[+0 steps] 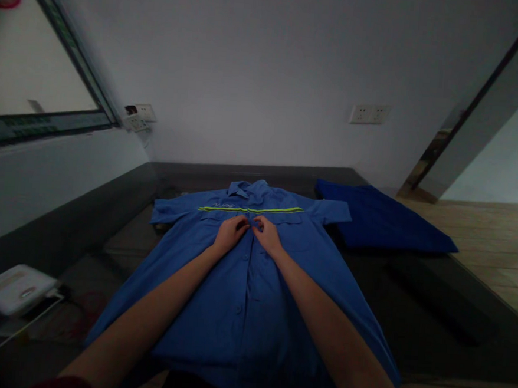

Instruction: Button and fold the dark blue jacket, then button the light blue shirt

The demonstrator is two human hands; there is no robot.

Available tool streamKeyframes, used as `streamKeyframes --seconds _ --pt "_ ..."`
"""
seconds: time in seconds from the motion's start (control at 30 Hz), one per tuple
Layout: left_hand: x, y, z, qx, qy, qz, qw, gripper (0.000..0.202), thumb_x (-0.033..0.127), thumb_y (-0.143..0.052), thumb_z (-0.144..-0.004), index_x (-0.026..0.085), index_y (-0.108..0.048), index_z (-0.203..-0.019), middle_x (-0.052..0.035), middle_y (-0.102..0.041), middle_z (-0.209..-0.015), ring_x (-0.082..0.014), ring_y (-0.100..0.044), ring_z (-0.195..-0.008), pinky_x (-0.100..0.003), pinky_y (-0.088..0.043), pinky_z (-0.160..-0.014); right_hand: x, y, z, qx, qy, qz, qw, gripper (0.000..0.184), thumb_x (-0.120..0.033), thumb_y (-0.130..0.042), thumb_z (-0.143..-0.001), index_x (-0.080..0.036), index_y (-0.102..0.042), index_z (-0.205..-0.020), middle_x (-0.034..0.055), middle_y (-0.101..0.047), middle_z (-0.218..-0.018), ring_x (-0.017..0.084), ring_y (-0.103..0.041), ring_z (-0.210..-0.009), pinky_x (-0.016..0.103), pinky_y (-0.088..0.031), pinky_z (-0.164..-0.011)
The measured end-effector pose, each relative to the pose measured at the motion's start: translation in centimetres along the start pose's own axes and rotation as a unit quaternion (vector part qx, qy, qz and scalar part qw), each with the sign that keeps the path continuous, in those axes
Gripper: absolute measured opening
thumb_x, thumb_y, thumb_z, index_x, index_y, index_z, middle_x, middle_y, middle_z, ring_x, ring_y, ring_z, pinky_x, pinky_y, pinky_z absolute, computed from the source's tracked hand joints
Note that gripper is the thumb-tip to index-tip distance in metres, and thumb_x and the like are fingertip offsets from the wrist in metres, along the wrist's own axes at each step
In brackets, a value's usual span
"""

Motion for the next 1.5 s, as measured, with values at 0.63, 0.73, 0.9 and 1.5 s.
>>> streamKeyframes --seconds 0.63,0.73,0.9,1.5 --pt "-0.2 -0.4 -0.8 0.009 0.009 0.048 0.999 0.008 0.018 -0.059 -0.083 0.019 -0.066 -0.086 -0.0025 -0.07 -0.085 -0.0164 -0.063 -0.079 -0.024 -0.045 -0.071 0.9 0.8 -0.7 0.02 0.101 0.058 0.993 0.015 -0.008 -0.059 -0.077 -0.016 -0.071 -0.082 0.0069 -0.071 -0.084 0.018 -0.065 -0.081 0.03 -0.049 -0.078" --pt "-0.2 -0.1 -0.8 0.004 -0.01 0.039 0.999 0.008 0.017 -0.06 -0.082 0.019 -0.067 -0.086 -0.0023 -0.071 -0.084 -0.017 -0.064 -0.077 -0.024 -0.044 -0.07 0.8 0.7 -0.4 0.025 0.124 0.082 0.989 0.015 -0.007 -0.058 -0.079 -0.015 -0.07 -0.084 0.0076 -0.07 -0.085 0.019 -0.064 -0.081 0.03 -0.048 -0.077" --pt "-0.6 0.0 -0.6 0.005 -0.024 0.015 1.0 0.011 0.02 -0.058 -0.084 0.021 -0.067 -0.091 -0.0026 -0.071 -0.086 -0.0182 -0.065 -0.079 -0.024 -0.044 -0.07 0.0 0.7 0.1 0.028 0.139 0.114 0.983 0.017 -0.007 -0.054 -0.082 -0.016 -0.067 -0.089 0.0077 -0.069 -0.09 0.019 -0.063 -0.085 0.031 -0.047 -0.079" --pt "-0.4 0.0 -0.2 -0.013 0.037 0.051 0.998 0.016 0.016 -0.058 -0.081 0.02 -0.066 -0.095 -0.0032 -0.072 -0.086 -0.0183 -0.067 -0.08 -0.026 -0.048 -0.073 -0.4 0.3 -0.3 -0.056 0.118 0.229 0.965 0.014 -0.007 -0.052 -0.085 -0.015 -0.064 -0.088 0.0079 -0.066 -0.091 0.019 -0.058 -0.088 0.028 -0.043 -0.081"
Point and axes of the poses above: each hand's wrist, its own z-axis away from the middle knuckle, its own y-axis out of the back of the hand, x = y × z, the point moved 1 cm from there along -z, towards the middle knuckle
